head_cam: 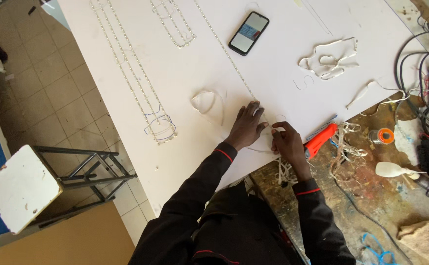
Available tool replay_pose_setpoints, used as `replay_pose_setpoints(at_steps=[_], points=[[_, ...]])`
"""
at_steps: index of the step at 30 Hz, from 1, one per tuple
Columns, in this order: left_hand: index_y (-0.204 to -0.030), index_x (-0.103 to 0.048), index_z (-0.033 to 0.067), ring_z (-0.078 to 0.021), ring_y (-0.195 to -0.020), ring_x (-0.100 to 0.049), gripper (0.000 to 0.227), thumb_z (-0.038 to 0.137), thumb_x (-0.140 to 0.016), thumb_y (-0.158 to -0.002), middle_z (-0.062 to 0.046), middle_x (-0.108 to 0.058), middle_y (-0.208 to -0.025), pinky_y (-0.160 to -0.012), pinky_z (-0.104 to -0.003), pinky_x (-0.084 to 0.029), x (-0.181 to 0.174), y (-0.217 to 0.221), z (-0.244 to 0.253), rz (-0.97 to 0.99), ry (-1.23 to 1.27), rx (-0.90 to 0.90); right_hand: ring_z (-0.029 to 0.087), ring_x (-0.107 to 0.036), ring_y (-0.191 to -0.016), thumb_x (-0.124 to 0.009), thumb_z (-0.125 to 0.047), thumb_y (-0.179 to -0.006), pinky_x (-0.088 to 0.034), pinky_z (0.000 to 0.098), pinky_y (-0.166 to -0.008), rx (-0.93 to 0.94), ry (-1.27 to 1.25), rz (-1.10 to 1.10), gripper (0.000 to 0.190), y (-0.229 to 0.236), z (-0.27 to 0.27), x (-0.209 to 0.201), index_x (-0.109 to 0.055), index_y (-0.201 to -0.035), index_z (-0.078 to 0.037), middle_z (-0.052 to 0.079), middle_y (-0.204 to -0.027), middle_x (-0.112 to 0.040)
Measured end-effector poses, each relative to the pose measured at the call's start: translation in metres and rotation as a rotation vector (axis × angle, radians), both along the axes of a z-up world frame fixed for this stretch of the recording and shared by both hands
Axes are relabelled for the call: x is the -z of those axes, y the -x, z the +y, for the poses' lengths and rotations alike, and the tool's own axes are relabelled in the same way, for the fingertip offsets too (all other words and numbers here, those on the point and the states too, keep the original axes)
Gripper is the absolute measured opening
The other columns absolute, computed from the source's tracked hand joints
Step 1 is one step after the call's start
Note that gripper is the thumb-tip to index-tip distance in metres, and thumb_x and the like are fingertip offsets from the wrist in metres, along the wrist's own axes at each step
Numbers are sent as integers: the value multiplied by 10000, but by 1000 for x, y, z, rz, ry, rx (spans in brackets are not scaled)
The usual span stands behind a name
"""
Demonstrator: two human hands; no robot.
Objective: The person arranges LED strip segments on a white board to form letters, following a pencil outline. They use a hot glue gun to secure the strips, occasionally pick up a smartphone to view a message, and use a utility knife to cut the LED strip. The person also uses a pen to mark the board.
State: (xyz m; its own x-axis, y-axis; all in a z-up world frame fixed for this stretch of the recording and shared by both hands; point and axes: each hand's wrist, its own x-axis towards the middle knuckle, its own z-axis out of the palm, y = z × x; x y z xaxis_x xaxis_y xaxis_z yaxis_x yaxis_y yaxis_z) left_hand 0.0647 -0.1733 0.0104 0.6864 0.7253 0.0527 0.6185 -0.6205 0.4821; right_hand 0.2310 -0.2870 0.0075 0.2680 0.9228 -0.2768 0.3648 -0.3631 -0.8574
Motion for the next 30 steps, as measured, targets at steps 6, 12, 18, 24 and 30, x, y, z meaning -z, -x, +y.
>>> replay_pose_setpoints(at_steps=[6, 12, 18, 24, 30], points=[[-1710, -441, -13, -431, -1738, -277, 624, 370, -521, -1224, -263, -323, -1830, -1415, -604, -224, 0, -19, -19, 125, 105, -83, 474, -819, -751, -593, -178, -1132, -664, 589, -703, -255, -5, -553, 287, -9, 5, 24, -709, -1393, -145, 216, -730, -759], [-1749, -407, 8, -418, -1752, -236, 612, 296, -527, -1222, -245, -266, -1874, -1421, -580, -204, -3, -22, -50, 135, 106, -149, 523, -828, -959, -587, -196, -1102, -654, 670, -859, -375, -33, -613, 416, -21, -2, 15, -794, -1462, -173, 267, -972, -849], [-1757, -436, 78, -404, -1744, -263, 616, 330, -553, -1207, -192, -270, -1888, -1414, -576, -244, 0, -19, -85, 183, 78, -165, 519, -821, -951, -581, -189, -1086, -667, 660, -863, -412, -49, -562, 454, -27, 7, 27, -786, -1491, -181, 257, -959, -839], [-1489, -643, 137, -340, -1337, -626, 410, 342, -707, -1140, -70, -527, -1363, -1065, -528, -590, -6, -4, -96, 240, -76, -196, 567, -805, -1082, -562, -230, -1108, -642, 688, -945, -393, 67, -544, 504, -24, -9, 5, -723, -1584, -248, 317, -1103, -818], [-1277, -737, 217, -253, -1125, -680, 202, 213, -704, -1077, 15, -584, -1094, -954, -437, -586, -8, 36, -71, 217, -98, -286, 597, -769, -1161, -557, -274, -1109, -614, 710, -999, -363, 119, -438, 523, -28, -12, -1, -693, -1613, -318, 331, -1179, -815]])
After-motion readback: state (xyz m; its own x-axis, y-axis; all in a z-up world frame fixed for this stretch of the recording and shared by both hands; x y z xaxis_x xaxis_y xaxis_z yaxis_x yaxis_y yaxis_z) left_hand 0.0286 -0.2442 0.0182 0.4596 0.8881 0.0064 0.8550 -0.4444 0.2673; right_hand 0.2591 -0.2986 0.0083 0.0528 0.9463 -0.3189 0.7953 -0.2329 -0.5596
